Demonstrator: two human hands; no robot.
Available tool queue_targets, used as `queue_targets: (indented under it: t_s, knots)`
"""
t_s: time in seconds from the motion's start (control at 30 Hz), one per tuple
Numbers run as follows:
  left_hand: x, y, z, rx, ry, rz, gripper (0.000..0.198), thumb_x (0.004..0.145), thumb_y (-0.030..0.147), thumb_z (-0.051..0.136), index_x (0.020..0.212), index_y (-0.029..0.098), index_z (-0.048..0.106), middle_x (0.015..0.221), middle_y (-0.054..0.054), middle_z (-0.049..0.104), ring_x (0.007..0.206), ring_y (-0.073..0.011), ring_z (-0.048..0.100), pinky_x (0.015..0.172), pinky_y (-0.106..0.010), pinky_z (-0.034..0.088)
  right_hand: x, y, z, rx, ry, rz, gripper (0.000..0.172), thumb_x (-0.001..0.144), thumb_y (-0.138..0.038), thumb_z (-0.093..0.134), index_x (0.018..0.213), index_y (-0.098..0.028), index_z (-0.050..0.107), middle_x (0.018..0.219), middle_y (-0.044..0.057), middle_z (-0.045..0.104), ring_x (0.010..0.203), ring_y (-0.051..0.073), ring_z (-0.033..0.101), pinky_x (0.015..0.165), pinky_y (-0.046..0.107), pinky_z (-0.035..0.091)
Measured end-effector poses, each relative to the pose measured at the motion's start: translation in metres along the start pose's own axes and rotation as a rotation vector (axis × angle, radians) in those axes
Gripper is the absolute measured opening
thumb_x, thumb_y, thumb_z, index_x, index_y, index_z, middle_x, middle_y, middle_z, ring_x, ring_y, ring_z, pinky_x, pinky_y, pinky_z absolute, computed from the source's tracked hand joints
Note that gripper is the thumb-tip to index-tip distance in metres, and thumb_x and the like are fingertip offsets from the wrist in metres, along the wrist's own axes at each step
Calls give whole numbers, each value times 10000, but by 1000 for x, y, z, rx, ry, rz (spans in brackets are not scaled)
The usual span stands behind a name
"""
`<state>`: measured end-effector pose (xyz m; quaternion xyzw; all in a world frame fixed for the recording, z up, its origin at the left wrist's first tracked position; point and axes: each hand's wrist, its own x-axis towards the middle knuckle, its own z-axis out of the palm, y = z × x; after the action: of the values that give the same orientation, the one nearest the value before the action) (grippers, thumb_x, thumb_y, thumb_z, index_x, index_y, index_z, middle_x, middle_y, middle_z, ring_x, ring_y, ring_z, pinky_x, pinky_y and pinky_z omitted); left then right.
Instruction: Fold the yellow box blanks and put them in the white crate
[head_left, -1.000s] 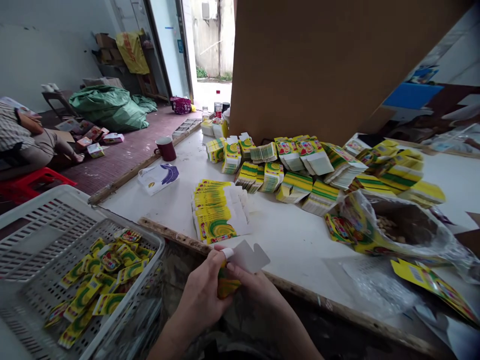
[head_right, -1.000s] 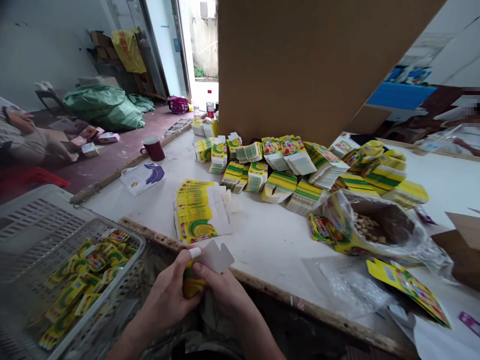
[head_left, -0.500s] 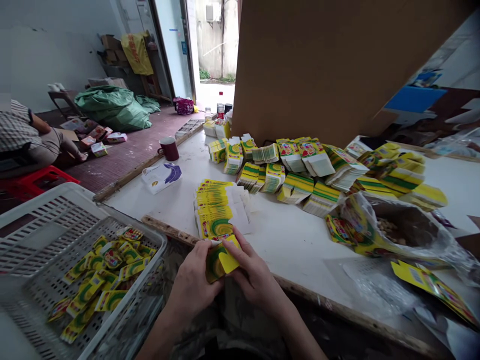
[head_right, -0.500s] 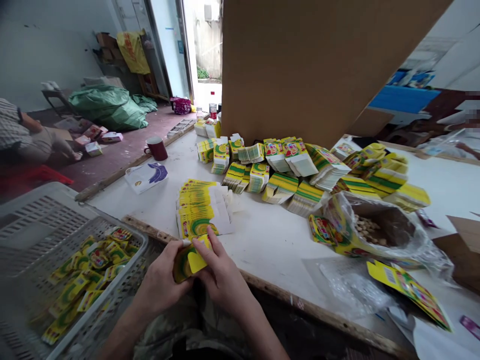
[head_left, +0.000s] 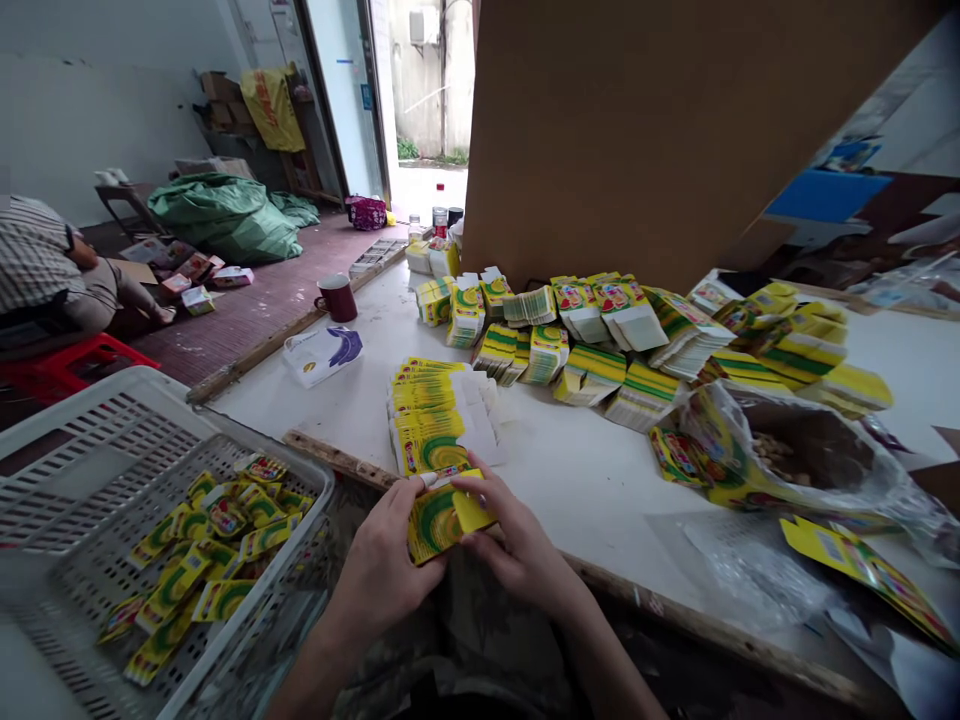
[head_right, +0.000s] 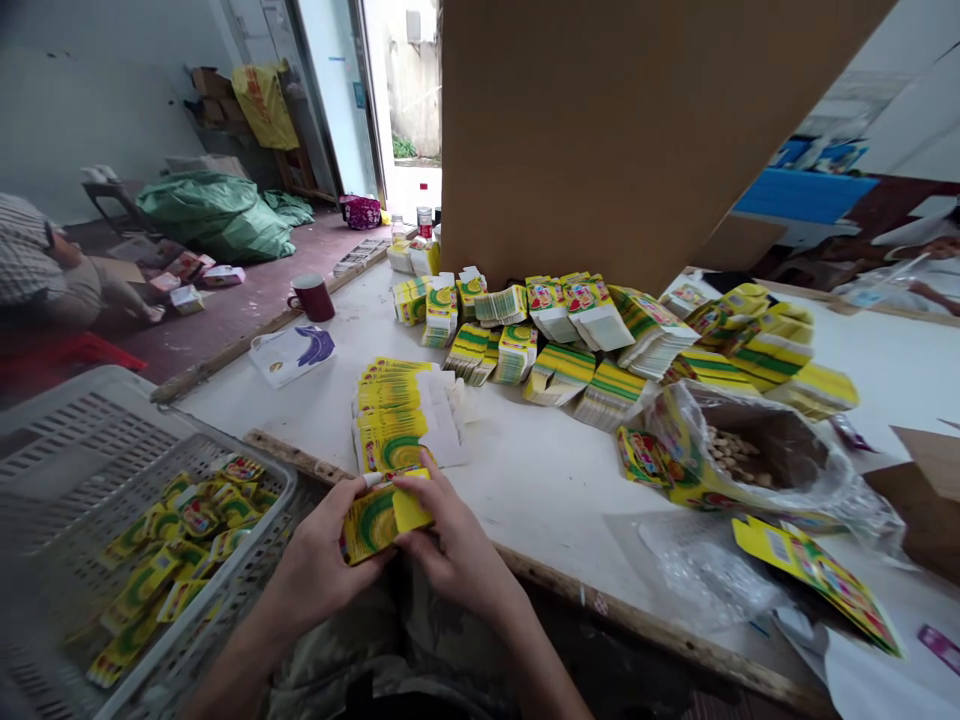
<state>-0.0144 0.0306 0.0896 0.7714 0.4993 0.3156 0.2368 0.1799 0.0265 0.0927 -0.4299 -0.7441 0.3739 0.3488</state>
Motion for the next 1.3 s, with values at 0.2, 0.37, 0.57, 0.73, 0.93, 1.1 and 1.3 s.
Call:
queue_targets:
  t_s: [0.2, 0.37, 0.57, 0.73, 0.93, 1.1, 1.3]
  knots:
    - [-1, -9, -4, -52, -61, -45, 571, 710, 231, 690, 1224, 224, 441, 1174, -100, 617, 1071, -276, 606, 902, -415, 516, 0, 4, -18, -65, -144, -32, 370, 853, -221, 622, 1220, -270, 628, 1511, 122, 361, 1349, 277, 408, 1050, 417, 412]
    - [-1, -5, 3, -90, 6, -2, 531, 727, 217, 693, 1197, 240, 448, 1136, -73, 601, 1061, -249, 596, 911, -388, 504, -4, 16, -2, -59, -81, -76, 485, 894, -242, 565, 1368, -303, 479, 1584, 83, 178, 1417, 279, 268, 1089, 434, 367]
    - [1, -7, -3, -91, 19, -31, 514, 727, 278, 716, 1173, 234, 465, 1095, -62, 611, 995, -241, 615, 861, -369, 518, -3, 19, 16, 23, 137, -56, 271, 899, -257, 558, 1148, -228, 659, 1501, 128, 368, 1342, 253, 419, 1039, 380, 426]
    - [1, -3, -5, -100, -25, -18, 511, 705, 245, 722, 1156, 235, 483, 1091, -52, 615, 982, -236, 619, 852, -356, 519, 3, 5, -13, 40, -71, -66, 153, 873, -230, 598, 1001, -230, 682, 1371, 96, 509, 1270, 227, 490, 1019, 360, 428]
    - [1, 1, 6, -118, 96, -46, 560, 688, 222, 714, 1197, 201, 481, 1127, -85, 593, 1054, -272, 584, 926, -414, 483, 2, 7, 18, 113, 152, -29, 590, 876, -225, 554, 1400, -201, 286, 1507, 157, 304, 1404, 244, 292, 1120, 443, 316]
    - [7, -8, 5, -820, 658, -217, 444, 806, 560, 566, 1093, 221, 549, 1029, -58, 596, 935, -214, 616, 790, -320, 537, 24, 30, 19, 30, 287, 147, 376, 873, -298, 552, 1222, -173, 492, 1165, 122, 632, 1026, 213, 627, 882, 359, 519]
    - [17, -14, 9, -1369, 806, -518, 675, 776, 788, 355, 1105, 220, 515, 1185, -107, 540, 1134, -238, 557, 954, -406, 487, 58, 54, 17, -239, 403, 309, 174, 722, -132, 672, 877, -175, 604, 939, 116, 608, 935, 288, 558, 855, 459, 459]
